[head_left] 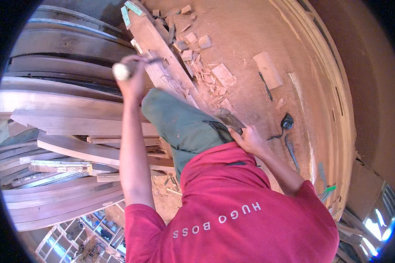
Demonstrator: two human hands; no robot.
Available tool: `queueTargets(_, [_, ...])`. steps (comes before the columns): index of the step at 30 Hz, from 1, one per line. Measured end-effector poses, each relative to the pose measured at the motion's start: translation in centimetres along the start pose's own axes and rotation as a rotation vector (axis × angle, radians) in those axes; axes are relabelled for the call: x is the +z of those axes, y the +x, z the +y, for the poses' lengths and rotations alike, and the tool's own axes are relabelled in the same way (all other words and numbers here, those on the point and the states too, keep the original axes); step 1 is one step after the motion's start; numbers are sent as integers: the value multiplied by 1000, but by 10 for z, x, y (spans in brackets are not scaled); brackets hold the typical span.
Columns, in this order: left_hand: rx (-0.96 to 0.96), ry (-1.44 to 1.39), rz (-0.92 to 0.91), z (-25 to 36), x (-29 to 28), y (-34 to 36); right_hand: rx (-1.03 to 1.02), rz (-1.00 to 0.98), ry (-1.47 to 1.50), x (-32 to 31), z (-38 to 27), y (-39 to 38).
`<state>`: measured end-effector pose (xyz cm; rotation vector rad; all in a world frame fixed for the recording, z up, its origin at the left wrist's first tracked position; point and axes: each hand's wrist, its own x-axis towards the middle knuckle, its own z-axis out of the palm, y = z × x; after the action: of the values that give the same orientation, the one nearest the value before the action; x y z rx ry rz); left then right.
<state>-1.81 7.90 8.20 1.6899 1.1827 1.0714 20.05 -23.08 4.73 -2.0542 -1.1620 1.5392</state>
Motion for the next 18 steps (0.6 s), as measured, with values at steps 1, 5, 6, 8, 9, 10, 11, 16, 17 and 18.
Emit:
queueTargets(1, [136, 108, -171, -5, 1, -12, -51, 67, 6, 5, 11, 6])
queueTargets(5, [165, 623, -709, -12, 32, -49, -81, 169, 81, 21, 23, 20])
queueTargets(6, [178, 834, -816, -14, 42, -49, -56, 156, 106, 12, 15, 22])
queueTargets(8, [118, 955, -917, -31, 57, -46, -101, 180, 120, 9, 18, 26])
queueTargets(9, [95, 1015, -969, -42, 64, -44, -176, 237, 168, 14, 28, 31])
queueTargets(10, [69, 1061, -998, -53, 67, -44, -255, 289, 218, 16, 30, 33])
queueTargets(11, [42, 1108, -1026, -65, 70, -45, -210, 276, 192, 15, 32, 32])
queueTargets(16, [-70, 1184, -1071, -93, 78, -46, -201, 308, 177, 17, 37, 29])
queueTargets(17, [-86, 1171, -1065, -95, 79, -45, -174, 304, 167, 19, 40, 30])
queueTargets(18, [-103, 1159, -1057, -97, 79, -43, -148, 299, 158, 21, 44, 32])
